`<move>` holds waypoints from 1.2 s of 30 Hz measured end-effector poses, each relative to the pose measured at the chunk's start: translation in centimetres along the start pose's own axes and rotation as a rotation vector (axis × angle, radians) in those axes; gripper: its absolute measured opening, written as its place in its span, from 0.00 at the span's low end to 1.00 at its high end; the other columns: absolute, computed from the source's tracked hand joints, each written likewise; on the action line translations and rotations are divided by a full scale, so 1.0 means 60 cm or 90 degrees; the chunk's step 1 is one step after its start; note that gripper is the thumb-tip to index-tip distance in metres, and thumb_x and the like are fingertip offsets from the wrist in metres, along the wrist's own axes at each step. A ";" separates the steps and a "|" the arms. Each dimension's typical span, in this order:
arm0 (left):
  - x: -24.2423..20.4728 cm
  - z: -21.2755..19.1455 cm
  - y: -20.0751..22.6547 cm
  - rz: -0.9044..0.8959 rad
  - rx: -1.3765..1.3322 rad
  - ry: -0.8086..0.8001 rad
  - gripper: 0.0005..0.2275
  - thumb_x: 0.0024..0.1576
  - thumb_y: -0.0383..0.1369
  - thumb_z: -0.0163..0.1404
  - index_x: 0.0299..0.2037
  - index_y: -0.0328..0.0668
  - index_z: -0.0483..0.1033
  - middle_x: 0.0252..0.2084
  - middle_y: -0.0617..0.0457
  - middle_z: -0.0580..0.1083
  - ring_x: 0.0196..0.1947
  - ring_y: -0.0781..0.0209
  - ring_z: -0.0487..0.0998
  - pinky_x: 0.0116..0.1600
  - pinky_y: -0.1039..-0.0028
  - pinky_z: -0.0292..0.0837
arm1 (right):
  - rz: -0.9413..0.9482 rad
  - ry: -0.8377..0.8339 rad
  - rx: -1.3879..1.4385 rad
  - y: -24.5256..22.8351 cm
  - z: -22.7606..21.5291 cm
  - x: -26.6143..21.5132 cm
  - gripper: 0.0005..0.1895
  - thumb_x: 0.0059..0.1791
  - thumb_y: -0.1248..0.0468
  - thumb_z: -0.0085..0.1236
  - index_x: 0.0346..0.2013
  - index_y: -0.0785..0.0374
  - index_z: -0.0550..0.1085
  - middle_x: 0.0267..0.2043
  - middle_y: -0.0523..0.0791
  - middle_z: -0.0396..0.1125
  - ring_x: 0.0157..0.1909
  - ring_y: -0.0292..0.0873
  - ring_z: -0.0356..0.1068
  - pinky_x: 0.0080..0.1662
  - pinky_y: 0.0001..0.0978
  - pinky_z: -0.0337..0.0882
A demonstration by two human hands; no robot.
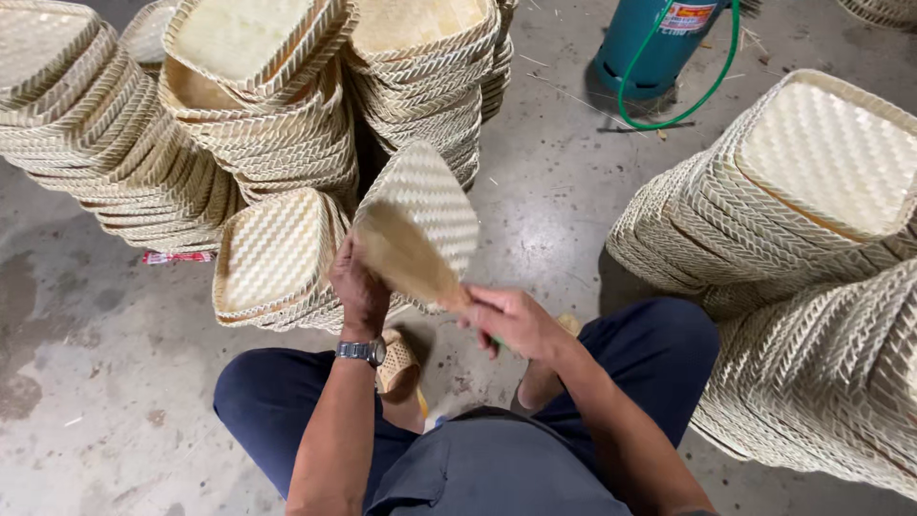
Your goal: The person cleans woven bamboo trays using a small hand broom. The person picks up a tray, brushes the inner surface and edges with the broom, and then places the cleaned tray onto a stack.
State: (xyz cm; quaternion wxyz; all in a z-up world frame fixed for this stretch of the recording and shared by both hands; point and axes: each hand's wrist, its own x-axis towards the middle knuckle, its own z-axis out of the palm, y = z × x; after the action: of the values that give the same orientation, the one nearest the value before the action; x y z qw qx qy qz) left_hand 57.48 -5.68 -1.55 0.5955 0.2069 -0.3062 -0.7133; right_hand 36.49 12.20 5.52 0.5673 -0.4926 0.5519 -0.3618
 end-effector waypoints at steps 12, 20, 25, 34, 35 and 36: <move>0.010 0.035 0.114 0.023 0.083 0.045 0.12 0.66 0.33 0.47 0.52 0.29 0.75 0.47 0.53 0.79 0.44 0.66 0.76 0.50 0.79 0.74 | -0.160 0.489 -0.506 -0.010 -0.199 0.001 0.18 0.55 0.62 0.56 0.60 0.57 0.75 0.34 0.54 0.73 0.28 0.42 0.70 0.32 0.38 0.70; 0.019 0.038 0.041 0.134 0.122 0.065 0.13 0.66 0.36 0.52 0.51 0.34 0.79 0.38 0.55 0.77 0.32 0.71 0.71 0.35 0.83 0.70 | -0.013 0.015 -0.060 -0.035 -0.007 -0.035 0.20 0.53 0.59 0.50 0.59 0.58 0.74 0.34 0.47 0.74 0.23 0.34 0.69 0.25 0.25 0.73; -0.011 0.079 0.046 0.202 0.234 -0.189 0.13 0.68 0.39 0.50 0.48 0.36 0.82 0.41 0.58 0.78 0.41 0.75 0.75 0.46 0.85 0.72 | -0.042 0.071 0.247 -0.024 -0.113 0.005 0.18 0.54 0.57 0.51 0.58 0.58 0.73 0.36 0.47 0.72 0.24 0.34 0.67 0.24 0.26 0.69; -0.080 0.119 0.054 0.231 0.710 -0.370 0.10 0.59 0.30 0.55 0.48 0.35 0.81 0.37 0.52 0.75 0.38 0.60 0.71 0.45 0.70 0.71 | -0.101 0.440 0.251 0.088 -0.202 -0.010 0.07 0.54 0.66 0.63 0.38 0.67 0.75 0.24 0.43 0.65 0.21 0.36 0.66 0.23 0.32 0.65; -0.085 0.131 0.039 0.293 0.885 -0.463 0.07 0.62 0.29 0.53 0.47 0.38 0.81 0.35 0.52 0.74 0.38 0.59 0.71 0.49 0.68 0.71 | -0.106 0.450 0.173 0.087 -0.185 -0.005 0.07 0.51 0.65 0.63 0.40 0.66 0.77 0.24 0.41 0.68 0.21 0.34 0.65 0.22 0.31 0.64; -0.094 0.139 0.029 0.354 1.059 -0.548 0.06 0.65 0.28 0.50 0.46 0.41 0.81 0.33 0.52 0.72 0.38 0.58 0.71 0.52 0.67 0.71 | -0.105 0.453 0.091 0.084 -0.174 -0.008 0.09 0.49 0.65 0.63 0.42 0.64 0.79 0.24 0.38 0.70 0.21 0.33 0.65 0.22 0.30 0.64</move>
State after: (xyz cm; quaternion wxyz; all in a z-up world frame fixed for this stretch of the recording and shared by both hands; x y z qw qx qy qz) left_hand 54.38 1.25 5.32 0.2437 0.2033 -0.9409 -0.1180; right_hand 25.52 12.29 1.78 0.3417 -0.3379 0.6466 -0.5925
